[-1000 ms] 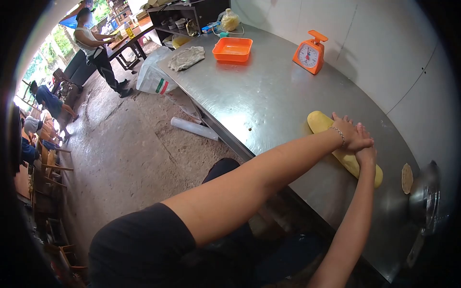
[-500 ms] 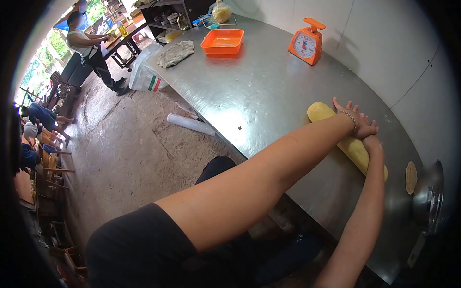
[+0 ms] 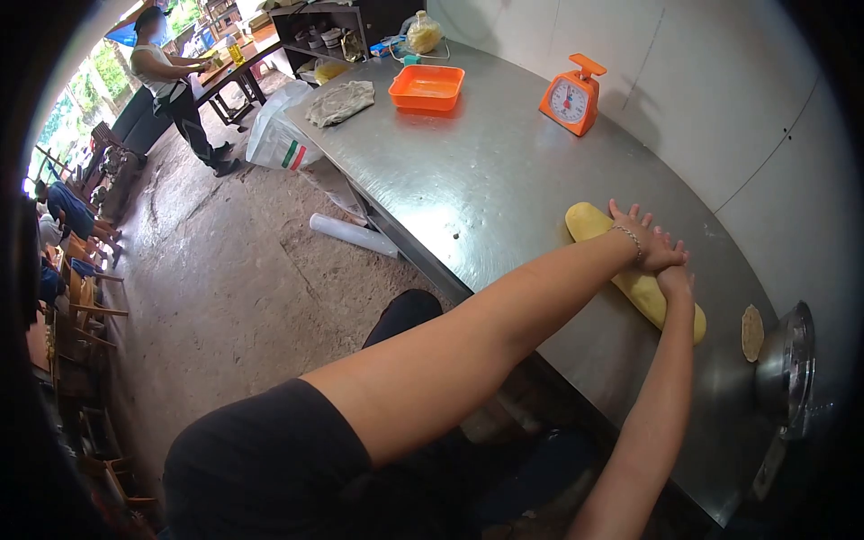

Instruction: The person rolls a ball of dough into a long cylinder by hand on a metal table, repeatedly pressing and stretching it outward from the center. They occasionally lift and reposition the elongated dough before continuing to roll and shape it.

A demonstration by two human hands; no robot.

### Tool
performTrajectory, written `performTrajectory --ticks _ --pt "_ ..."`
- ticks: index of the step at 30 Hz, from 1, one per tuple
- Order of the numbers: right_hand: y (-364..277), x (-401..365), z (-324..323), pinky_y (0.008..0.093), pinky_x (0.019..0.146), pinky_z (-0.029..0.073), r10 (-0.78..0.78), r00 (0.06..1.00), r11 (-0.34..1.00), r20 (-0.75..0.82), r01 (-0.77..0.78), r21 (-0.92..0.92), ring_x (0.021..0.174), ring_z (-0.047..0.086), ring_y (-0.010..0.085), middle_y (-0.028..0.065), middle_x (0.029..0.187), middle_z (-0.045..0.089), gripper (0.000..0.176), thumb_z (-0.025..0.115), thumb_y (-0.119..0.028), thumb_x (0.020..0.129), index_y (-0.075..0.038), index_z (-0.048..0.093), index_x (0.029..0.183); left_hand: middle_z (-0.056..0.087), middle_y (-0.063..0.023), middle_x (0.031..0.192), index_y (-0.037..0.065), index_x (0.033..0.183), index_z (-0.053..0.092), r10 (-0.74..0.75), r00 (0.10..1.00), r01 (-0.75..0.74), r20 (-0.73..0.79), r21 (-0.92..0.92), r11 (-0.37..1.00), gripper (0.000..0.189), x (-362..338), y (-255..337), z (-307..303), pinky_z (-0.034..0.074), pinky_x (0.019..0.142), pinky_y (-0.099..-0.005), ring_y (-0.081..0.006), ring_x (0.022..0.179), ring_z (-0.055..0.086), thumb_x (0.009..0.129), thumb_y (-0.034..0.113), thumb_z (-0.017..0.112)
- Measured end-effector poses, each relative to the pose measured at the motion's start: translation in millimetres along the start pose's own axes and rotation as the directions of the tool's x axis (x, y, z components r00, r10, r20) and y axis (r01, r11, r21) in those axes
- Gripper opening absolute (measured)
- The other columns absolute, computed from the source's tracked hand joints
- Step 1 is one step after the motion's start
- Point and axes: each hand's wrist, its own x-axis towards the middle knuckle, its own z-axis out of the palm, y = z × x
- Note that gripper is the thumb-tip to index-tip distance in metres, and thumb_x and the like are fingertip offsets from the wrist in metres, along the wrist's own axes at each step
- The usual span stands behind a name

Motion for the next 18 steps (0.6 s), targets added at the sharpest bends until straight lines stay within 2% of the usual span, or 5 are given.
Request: performTrajectory --ticks 6,8,12,13,18 --pt "-5.4 -48.9 0.3 0.0496 0.135 0.03 -0.015 0.999 1.0 -0.037 0.014 -0.014 0.163 0.038 0.0383 0.0147 0.179 0.04 0.086 0.016 -0.078 0.112 -0.022 0.049 0.169 0.027 -0.0175 0.185 0.024 0.175 0.041 0.032 0.997 -0.03 -0.07 0.027 0.999 0.103 -28.3 1.4 11.6 -0.002 0.127 -0.0849 -0.0501 0.172 0.011 0.097 0.089 0.031" --pt "-12.2 -66.6 -3.4 0.0484 0.128 0.037 -0.055 0.995 0.998 -0.079 0.056 0.0 0.156 0.046 0.0421 0.0197 0.172 0.048 0.084 0.022 -0.072 0.115 -0.013 0.049 0.167 0.035 -0.0202 0.181 0.022 0.172 0.048 0.044 0.993 -0.04 -0.112 0.04 0.998 0.105 -47.9 1.3 12.5 0.003 0.129 -0.0825 -0.0526 0.17 0.015 0.096 0.092 0.031" --pt "-16.3 -88.2 -5.2 0.0479 0.119 0.044 -0.121 0.985 0.992 -0.122 0.125 0.025 0.144 0.057 0.0466 0.0254 0.157 0.063 0.084 0.026 -0.07 0.116 -0.005 0.059 0.158 0.057 -0.0254 0.164 0.02 0.159 0.065 0.132 0.987 -0.122 -0.096 0.105 0.987 0.106 -65.9 -1.4 13.9 0.017 0.129 -0.0792 -0.0576 0.157 0.041 0.095 0.095 0.028" --pt "-33.6 -107.5 -17.3 0.0499 0.114 0.047 -0.067 0.989 0.993 -0.131 0.079 0.088 0.136 0.063 0.0487 0.0255 0.141 0.072 0.079 0.029 -0.068 0.117 -0.008 0.072 0.146 0.061 -0.0263 0.16 0.02 0.155 0.069 0.136 0.987 -0.125 -0.09 0.119 0.985 0.106 -61.3 -4.0 19.5 0.02 0.127 -0.0791 -0.0583 0.152 0.047 0.095 0.096 0.027" --pt "-33.6 -130.5 -7.2 0.0517 0.109 0.048 -0.163 0.953 0.983 -0.257 0.179 0.039 0.126 0.068 0.0479 0.023 0.133 0.077 0.075 0.029 -0.063 0.118 -0.01 0.079 0.133 0.068 -0.0299 0.15 0.019 0.145 0.077 0.235 0.953 -0.205 -0.193 0.163 0.965 0.105 -70.5 -13.1 42.6 0.024 0.125 -0.0789 -0.058 0.139 0.06 0.096 0.096 0.025"
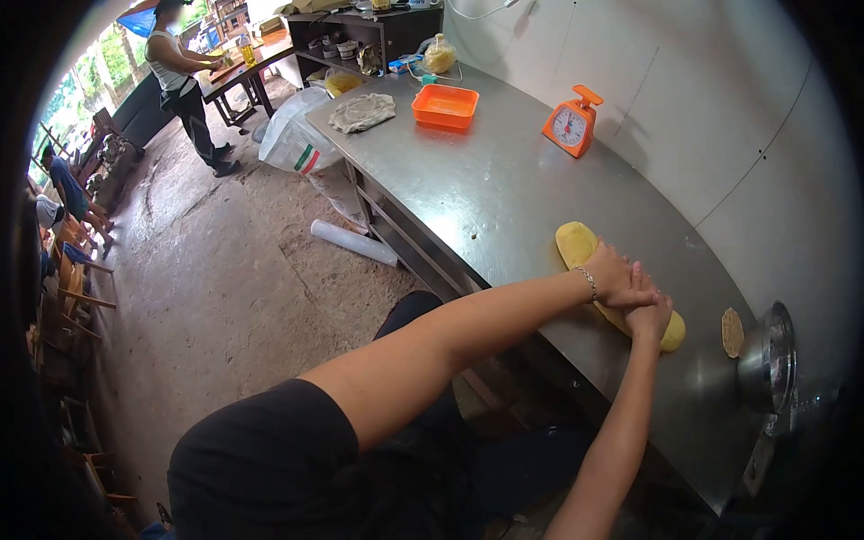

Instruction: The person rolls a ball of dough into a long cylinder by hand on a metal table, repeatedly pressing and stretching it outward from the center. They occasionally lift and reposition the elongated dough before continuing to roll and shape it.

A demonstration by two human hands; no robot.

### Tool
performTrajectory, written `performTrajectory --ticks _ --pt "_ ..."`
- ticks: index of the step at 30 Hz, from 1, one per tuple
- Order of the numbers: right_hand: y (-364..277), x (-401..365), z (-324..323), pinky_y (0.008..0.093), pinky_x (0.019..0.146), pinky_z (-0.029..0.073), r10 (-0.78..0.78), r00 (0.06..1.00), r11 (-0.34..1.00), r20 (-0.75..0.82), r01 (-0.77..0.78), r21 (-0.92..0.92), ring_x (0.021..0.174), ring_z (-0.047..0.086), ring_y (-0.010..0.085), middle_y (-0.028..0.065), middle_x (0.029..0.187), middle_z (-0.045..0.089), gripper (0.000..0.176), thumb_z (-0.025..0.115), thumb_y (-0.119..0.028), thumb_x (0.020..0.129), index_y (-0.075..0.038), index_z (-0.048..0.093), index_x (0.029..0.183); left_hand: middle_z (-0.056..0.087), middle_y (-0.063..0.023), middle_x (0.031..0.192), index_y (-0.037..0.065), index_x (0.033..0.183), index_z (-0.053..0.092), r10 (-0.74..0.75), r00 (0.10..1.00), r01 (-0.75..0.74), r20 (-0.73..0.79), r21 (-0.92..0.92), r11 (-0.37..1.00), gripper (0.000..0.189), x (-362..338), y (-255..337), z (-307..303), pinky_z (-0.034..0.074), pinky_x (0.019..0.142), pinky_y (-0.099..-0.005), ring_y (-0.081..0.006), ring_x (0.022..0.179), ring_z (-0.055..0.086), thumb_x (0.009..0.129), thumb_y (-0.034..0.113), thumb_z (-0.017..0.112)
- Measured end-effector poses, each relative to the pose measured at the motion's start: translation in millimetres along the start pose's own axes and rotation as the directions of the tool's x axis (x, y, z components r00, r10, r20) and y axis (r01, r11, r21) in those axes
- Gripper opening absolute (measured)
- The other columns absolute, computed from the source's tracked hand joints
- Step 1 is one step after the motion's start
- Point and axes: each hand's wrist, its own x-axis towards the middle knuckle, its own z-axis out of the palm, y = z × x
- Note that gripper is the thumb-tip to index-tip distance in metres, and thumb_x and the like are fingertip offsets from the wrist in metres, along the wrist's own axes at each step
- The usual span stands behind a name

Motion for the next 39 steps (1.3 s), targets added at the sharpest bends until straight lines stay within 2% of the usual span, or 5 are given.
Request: performTrajectory --ticks 7,13,20,29,39 --pt "-9.8 -27.9 0.7 0.0547 0.126 0.035 -0.001 1.0 0.99 -0.004 0.0 -0.144 0.137 0.066 0.0354 0.0156 0.148 0.072 0.073 0.028 -0.062 0.119 -0.011 0.072 0.145 0.064 -0.0324 0.154 0.004 0.15 0.07 0.093 0.981 -0.083 -0.172 0.064 0.995 0.118 -38.7 2.8 13.0 0.017 0.129 -0.0763 -0.0574 0.146 0.054 0.095 0.098 0.025" --pt "-8.5 -59.6 14.0 0.0574 0.13 0.03 -0.092 0.967 0.988 -0.236 0.059 -0.144 0.143 0.062 0.0372 0.0198 0.15 0.07 0.072 0.038 -0.06 0.118 -0.003 0.066 0.151 0.057 -0.0343 0.16 -0.003 0.159 0.058 0.166 0.904 -0.177 -0.393 0.009 0.984 0.124 -63.1 4.2 36.8 0.014 0.133 -0.073 -0.0602 0.151 0.047 0.094 0.099 0.031" --pt "-16.4 -98.1 21.0 0.058 0.135 0.024 -0.164 0.924 0.979 -0.346 0.111 -0.168 0.156 0.05 0.0391 0.0198 0.162 0.061 0.076 0.036 -0.061 0.118 -0.001 0.055 0.16 0.05 -0.0338 0.166 -0.005 0.165 0.049 0.215 0.826 -0.257 -0.521 -0.008 0.966 0.124 -100.6 10.5 49.7 0.007 0.136 -0.0698 -0.0592 0.159 0.035 0.094 0.097 0.036" --pt "-28.2 -144.4 28.7 0.0611 0.136 0.018 -0.184 0.887 0.977 -0.424 0.117 -0.179 0.167 0.034 0.0382 0.0194 0.177 0.042 0.088 0.034 -0.07 0.115 -0.004 0.039 0.172 0.031 -0.0312 0.179 -0.004 0.171 0.04 0.26 0.83 -0.291 -0.494 0.013 0.957 0.124 -148.9 20.5 49.9 0.0 0.137 -0.0685 -0.0549 0.169 0.013 0.096 0.095 0.036" --pt "-57.5 -175.3 14.4 0.0684 0.135 0.013 -0.265 0.876 0.963 -0.404 0.261 -0.067 0.17 0.022 0.0483 0.0259 0.181 0.031 0.092 0.028 -0.07 0.115 0.001 0.036 0.172 0.023 -0.0263 0.184 -0.007 0.172 0.034 0.311 0.869 -0.308 -0.384 0.072 0.949 0.118 -192.2 27.0 44.0 0.0 0.138 -0.0633 -0.0443 0.173 0.011 0.101 0.087 0.042"
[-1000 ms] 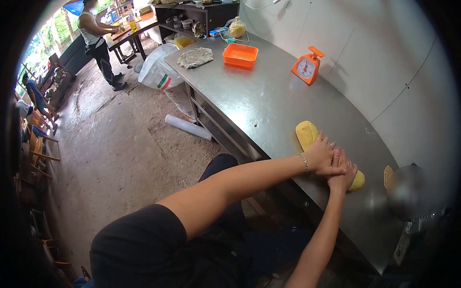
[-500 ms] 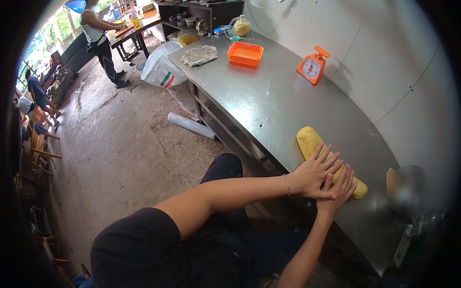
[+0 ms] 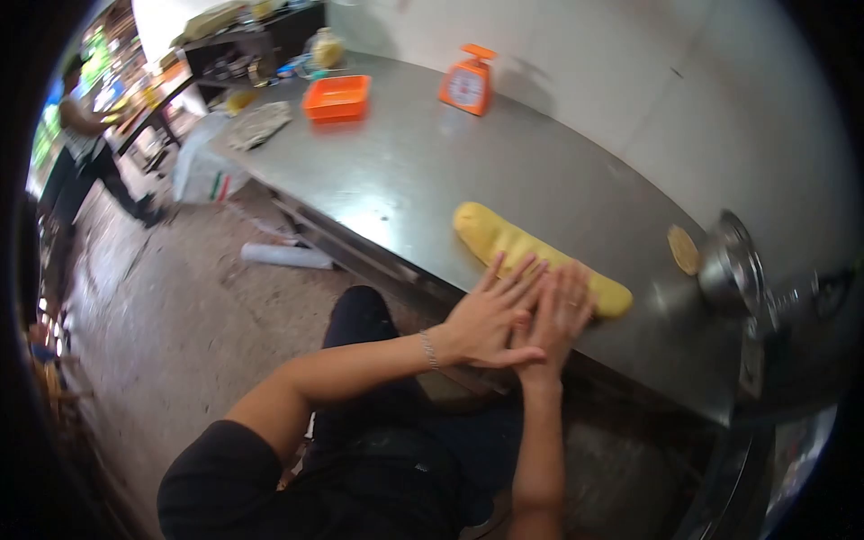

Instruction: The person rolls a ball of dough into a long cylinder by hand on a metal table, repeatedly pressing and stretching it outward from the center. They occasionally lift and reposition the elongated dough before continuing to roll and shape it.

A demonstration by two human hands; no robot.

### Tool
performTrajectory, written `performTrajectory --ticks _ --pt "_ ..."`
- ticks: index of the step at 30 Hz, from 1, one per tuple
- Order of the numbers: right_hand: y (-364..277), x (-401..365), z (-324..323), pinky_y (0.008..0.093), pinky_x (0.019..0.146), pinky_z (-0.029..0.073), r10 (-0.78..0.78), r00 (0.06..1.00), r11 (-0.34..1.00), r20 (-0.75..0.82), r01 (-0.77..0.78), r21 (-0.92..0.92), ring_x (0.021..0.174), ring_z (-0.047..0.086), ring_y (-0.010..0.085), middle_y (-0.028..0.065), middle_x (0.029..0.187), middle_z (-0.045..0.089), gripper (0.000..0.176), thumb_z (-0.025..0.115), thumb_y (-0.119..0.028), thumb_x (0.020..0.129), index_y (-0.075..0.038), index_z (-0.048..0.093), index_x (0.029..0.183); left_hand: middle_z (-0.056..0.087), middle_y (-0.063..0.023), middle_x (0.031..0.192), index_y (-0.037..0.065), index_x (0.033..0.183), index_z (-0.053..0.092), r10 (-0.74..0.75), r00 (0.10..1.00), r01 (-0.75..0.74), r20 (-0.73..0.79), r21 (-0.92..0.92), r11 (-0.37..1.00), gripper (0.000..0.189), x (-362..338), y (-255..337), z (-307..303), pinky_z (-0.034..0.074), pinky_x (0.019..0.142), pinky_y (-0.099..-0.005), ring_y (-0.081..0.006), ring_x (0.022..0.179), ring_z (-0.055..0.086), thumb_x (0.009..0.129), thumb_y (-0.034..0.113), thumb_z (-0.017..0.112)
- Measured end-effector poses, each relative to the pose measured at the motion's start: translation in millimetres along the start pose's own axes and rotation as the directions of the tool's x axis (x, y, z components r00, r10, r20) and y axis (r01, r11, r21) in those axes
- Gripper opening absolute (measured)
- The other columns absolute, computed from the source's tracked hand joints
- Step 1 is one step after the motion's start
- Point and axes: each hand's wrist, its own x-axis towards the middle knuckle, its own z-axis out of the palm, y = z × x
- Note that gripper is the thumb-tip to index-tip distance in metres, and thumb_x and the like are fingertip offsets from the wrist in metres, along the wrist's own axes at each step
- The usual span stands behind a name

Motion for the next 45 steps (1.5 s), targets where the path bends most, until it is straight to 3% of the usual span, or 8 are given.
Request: performTrajectory --ticks 9,14,17,20,23,27,31,45 --pt "21.7 52.2 29.7 0.0606 0.139 0.007 0.002 0.99 1.0 0.144 -0.002 -0.005 0.173 0.016 0.0394 0.0196 0.185 0.026 0.082 0.034 -0.055 0.117 -0.001 0.022 0.178 0.024 -0.024 0.184 -0.003 0.175 0.032 0.015 1.0 -0.015 -0.021 -0.004 1.0 0.103 50.1 -38.3 20.7 0.003 0.14 -0.057 -0.0392 0.173 0.016 0.108 0.075 0.039" --pt "62.3 111.7 62.3 0.0598 0.138 0.011 0.078 0.981 0.993 0.18 -0.06 -0.104 0.169 0.03 0.0365 0.0171 0.177 0.044 0.077 0.036 -0.054 0.117 -0.002 0.036 0.174 0.034 -0.025 0.18 0.001 0.173 0.039 -0.04 0.994 0.04 -0.098 0.003 0.999 0.103 108.9 -78.6 46.9 0.008 0.14 -0.0581 -0.0428 0.171 0.021 0.107 0.079 0.029" --pt "89.4 149.6 75.0 0.0643 0.137 0.017 0.185 0.936 0.982 0.3 -0.171 -0.074 0.169 0.03 0.0388 0.0155 0.18 0.039 0.073 0.039 -0.055 0.116 -0.016 0.032 0.178 0.041 -0.0259 0.176 0.003 0.172 0.042 -0.128 0.991 0.127 0.049 0.035 0.991 0.104 149.5 -96.0 44.8 0.012 0.138 -0.0621 -0.0466 0.169 0.026 0.106 0.082 0.026" --pt "115.6 176.0 88.9 0.0701 0.134 0.023 0.102 0.905 0.901 0.413 0.092 -0.424 0.169 0.028 0.0412 0.012 0.183 0.034 0.071 0.045 -0.059 0.114 -0.034 0.028 0.179 0.045 -0.0247 0.175 0.008 0.174 0.04 -0.233 0.949 0.24 0.212 -0.005 0.971 0.105 193.6 -113.1 39.4 0.016 0.132 -0.0751 -0.05 0.167 0.03 0.103 0.084 0.026" --pt "147.2 207.1 115.0 0.0741 0.131 0.027 0.211 0.867 0.942 0.451 -0.057 -0.331 0.17 0.027 0.0427 0.0084 0.184 0.031 0.073 0.052 -0.061 0.111 -0.047 0.024 0.177 0.041 -0.0219 0.178 0.018 0.177 0.036 -0.328 0.878 0.354 0.348 -0.01 0.935 0.103 233.3 -131.8 42.8 0.014 0.13 -0.0796 -0.0494 0.168 0.028 0.101 0.086 0.024" --pt "197.3 254.5 164.3 0.0734 0.134 0.014 0.418 0.741 0.897 0.526 -0.427 -0.113 0.171 0.023 0.0406 0.0061 0.186 0.027 0.086 0.031 -0.087 0.106 -0.037 0.036 0.176 0.028 -0.0142 0.185 0.03 0.178 0.034 -0.429 0.785 0.485 0.447 -0.014 0.874 0.097 278.0 -155.2 58.5 0.002 0.13 -0.0804 -0.0461 0.171 0.019 0.101 0.087 0.023" --pt "222.9 286.6 187.4 0.073 0.135 0.011 0.404 0.695 0.896 0.595 -0.431 -0.105 0.172 0.02 0.039 0.0065 0.187 0.025 0.093 0.026 -0.091 0.103 -0.034 0.037 0.176 0.013 -0.0114 0.189 0.026 0.181 0.026 -0.423 0.726 0.537 0.542 -0.062 0.842 0.094 310.1 -179.5 67.7 -0.017 0.127 -0.0808 -0.0357 0.175 0.003 0.102 0.077 0.029" --pt "235.7 291.5 205.6 0.0717 0.135 0.008 0.447 0.679 0.886 0.582 -0.425 -0.184 0.174 0.013 0.0333 0.0077 0.189 0.018 0.103 0.022 -0.096 0.1 -0.03 0.035 0.177 0.014 -0.0098 0.189 0.038 0.179 0.03 -0.47 0.743 0.527 0.476 0.015 0.85 0.108 331.8 -207.8 102.2 -0.013 0.126 -0.0827 -0.039 0.175 0.003 0.09 0.1 0.03"
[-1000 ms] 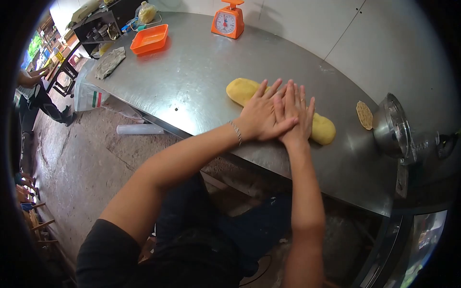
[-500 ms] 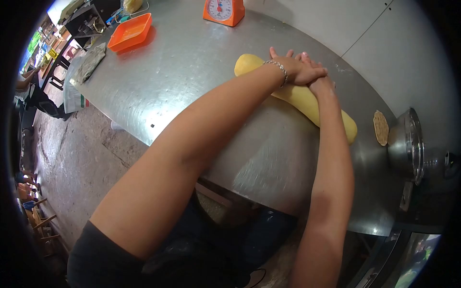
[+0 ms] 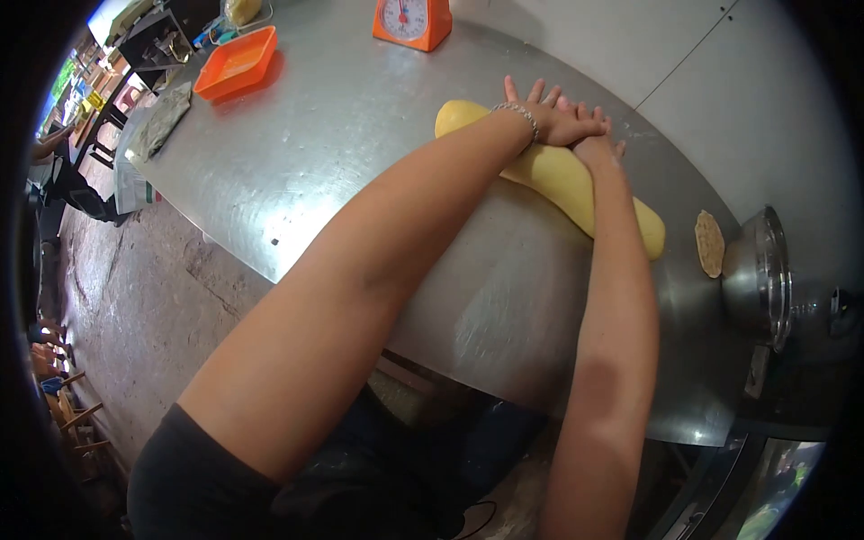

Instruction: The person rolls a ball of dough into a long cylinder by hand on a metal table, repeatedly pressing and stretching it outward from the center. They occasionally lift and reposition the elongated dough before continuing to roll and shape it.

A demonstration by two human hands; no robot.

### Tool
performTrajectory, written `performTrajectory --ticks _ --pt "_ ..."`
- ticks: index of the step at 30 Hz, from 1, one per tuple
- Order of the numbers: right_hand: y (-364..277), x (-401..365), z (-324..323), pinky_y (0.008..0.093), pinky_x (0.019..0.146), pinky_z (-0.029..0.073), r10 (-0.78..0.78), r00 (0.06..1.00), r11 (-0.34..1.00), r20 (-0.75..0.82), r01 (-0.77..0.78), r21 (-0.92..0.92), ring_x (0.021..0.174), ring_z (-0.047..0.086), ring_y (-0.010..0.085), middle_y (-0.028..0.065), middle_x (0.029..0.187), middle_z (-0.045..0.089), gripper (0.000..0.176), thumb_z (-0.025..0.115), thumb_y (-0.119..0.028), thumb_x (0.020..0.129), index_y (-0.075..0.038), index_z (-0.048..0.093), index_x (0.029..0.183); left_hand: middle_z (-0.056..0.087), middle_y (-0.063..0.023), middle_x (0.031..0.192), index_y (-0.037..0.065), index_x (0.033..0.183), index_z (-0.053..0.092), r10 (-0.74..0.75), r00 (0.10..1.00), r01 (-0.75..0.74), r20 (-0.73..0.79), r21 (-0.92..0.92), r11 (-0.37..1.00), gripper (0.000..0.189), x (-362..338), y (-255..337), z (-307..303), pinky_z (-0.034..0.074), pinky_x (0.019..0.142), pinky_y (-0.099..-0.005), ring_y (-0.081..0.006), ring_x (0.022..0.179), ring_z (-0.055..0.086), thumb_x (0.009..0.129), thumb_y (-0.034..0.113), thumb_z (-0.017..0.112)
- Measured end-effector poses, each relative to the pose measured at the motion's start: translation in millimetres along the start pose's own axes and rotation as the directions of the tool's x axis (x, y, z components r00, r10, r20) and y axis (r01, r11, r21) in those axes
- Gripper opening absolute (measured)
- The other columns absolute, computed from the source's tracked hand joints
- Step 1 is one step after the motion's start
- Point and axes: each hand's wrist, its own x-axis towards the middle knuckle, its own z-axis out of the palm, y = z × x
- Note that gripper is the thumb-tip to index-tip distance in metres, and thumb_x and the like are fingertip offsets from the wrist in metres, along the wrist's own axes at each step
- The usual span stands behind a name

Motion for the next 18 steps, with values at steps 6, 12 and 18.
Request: performTrajectory --ticks 6,12,18 --pt "-11.4 -66.3 -5.2 0.0664 0.137 0.012 -0.007 1.0 0.999 0.012 0.007 -0.036 0.174 0.014 0.0308 0.0081 0.189 0.018 0.104 0.017 -0.096 0.1 -0.03 0.034 0.178 0.013 -0.0112 0.189 0.034 0.18 0.028 -0.003 0.996 -0.003 0.088 0.065 0.998 0.11 -52.5 7.1 -0.1 -0.007 0.131 -0.0774 -0.0415 0.174 0.007 0.091 0.1 0.024" --pt "-20.4 -151.0 -7.1 0.0519 0.133 0.036 -0.131 0.991 0.983 -0.023 0.126 -0.13 0.166 0.036 0.0328 0.0122 0.179 0.041 0.093 0.004 -0.082 0.11 -0.027 0.047 0.171 0.031 -0.0126 0.184 0.026 0.177 0.037 0.076 0.996 -0.083 0.053 0.148 0.985 0.113 -117.0 9.0 14.6 0.014 0.132 -0.0742 -0.0486 0.169 0.025 0.092 0.099 0.019" --pt "-51.6 -249.5 -31.4 0.0517 0.123 0.042 -0.171 0.985 0.975 -0.014 0.167 -0.146 0.152 0.055 0.0344 0.0142 0.158 0.066 0.078 0.02 -0.069 0.117 -0.018 0.065 0.156 0.048 -0.0231 0.173 0.018 0.168 0.054 0.212 0.976 -0.195 -0.052 0.233 0.953 0.116 -204.6 11.7 19.3 0.026 0.131 -0.0682 -0.0534 0.16 0.04 0.092 0.101 0.025"
